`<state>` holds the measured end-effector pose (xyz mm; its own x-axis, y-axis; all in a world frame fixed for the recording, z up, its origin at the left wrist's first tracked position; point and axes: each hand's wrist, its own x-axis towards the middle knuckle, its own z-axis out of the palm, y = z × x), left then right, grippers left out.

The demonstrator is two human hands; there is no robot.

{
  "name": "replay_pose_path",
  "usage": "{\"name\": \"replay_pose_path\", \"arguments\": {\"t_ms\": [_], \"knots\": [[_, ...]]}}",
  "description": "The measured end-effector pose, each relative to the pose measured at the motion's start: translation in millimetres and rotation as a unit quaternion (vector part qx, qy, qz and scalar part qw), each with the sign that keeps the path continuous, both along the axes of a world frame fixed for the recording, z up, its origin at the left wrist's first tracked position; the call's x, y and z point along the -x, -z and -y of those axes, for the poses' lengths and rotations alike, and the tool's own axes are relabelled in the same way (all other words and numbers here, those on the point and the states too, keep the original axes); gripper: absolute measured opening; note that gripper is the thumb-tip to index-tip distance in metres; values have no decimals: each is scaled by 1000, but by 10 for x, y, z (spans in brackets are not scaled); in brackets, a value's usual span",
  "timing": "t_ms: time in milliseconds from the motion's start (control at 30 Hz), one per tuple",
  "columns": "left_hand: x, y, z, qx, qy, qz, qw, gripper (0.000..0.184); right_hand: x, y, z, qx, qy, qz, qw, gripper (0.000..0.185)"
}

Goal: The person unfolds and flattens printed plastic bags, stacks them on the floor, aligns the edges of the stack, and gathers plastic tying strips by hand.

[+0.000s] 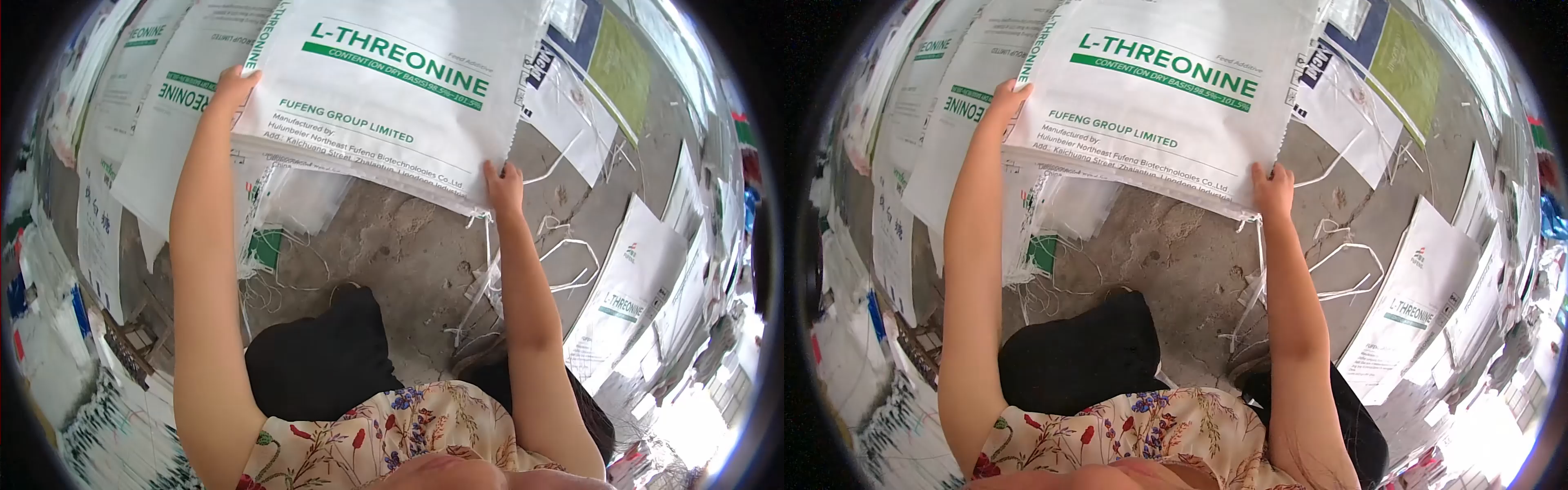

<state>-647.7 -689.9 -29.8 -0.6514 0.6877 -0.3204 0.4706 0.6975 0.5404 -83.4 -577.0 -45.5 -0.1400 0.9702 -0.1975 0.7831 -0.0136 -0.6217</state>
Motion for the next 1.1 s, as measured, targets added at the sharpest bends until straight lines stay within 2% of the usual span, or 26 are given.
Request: {"name": "replay_pose_path", "arguments": {"t_ms": [33,67,133,200,267,300,367,400,467,533,633,700,733,800,833,867,900,967,1033,1067,1100], "knots": [[-12,-5,48,5,10,-7,1000,58,-1,-15,0,-3,-15,62,998,40],[-23,-54,36,3,21,-17,1000,64,11,30,-5,25,14,54,998,47],[-135,-21,73,-98,-41,-30,994,79,2,164,-45,18,22,20,999,57],[-248,-280,90,-47,-75,78,993,91,38,162,-118,15,42,-10,999,59],[-134,-276,110,-7,-104,115,988,82,50,121,-192,154,63,-65,984,64],[-232,-449,93,-14,-98,113,989,82,103,-7,-212,146,68,-69,985,64],[-412,-763,104,50,-79,273,957,70,186,-247,-254,276,133,-133,942,61],[-430,-772,123,43,-74,272,958,70,182,-283,-274,269,135,-136,944,61],[-446,-755,170,31,-71,309,948,61,174,-339,-291,387,114,-320,857,54],[-406,-715,232,12,-46,306,951,60,145,-213,-245,360,94,-335,866,51],[-519,-791,287,-19,-9,263,964,56,196,-400,-239,292,46,-355,887,46],[-500,-752,313,-40,-17,272,961,55,250,-718,-276,245,22,-362,899,45],[-631,-870,308,-52,-26,277,959,54,284,-878,-407,199,-41,-298,933,44],[-643,-777,376,-64,-15,269,961,53,326,-1194,-687,90,-136,-183,969,43],[-680,-752,360,-79,-11,262,962,52,320,-1371,-833,29,-166,-133,977,43],[-797,-782,336,-81,5,263,961,52,294,-1643,-954,21,-181,-107,978,42],[-969,-827,322,-123,-27,279,952,51,234,-1901,-1081,15,-197,-79,977,42],[-1292,-937,246,-160,-54,295,940,50,7,-2180,-1377,-31,-204,-74,976,39],[-1625,-1052,167,-237,-84,324,912,49,-220,-2667,-1454,34,-176,-144,973,39],[-1755,-1035,97,-281,-67,343,894,49,-379,-2832,-1483,-26,-187,-118,975,39],[-1925,-1074,12,-279,-65,346,894,49,-556,-2979,-1501,-85,-198,-90,972,39]]}}
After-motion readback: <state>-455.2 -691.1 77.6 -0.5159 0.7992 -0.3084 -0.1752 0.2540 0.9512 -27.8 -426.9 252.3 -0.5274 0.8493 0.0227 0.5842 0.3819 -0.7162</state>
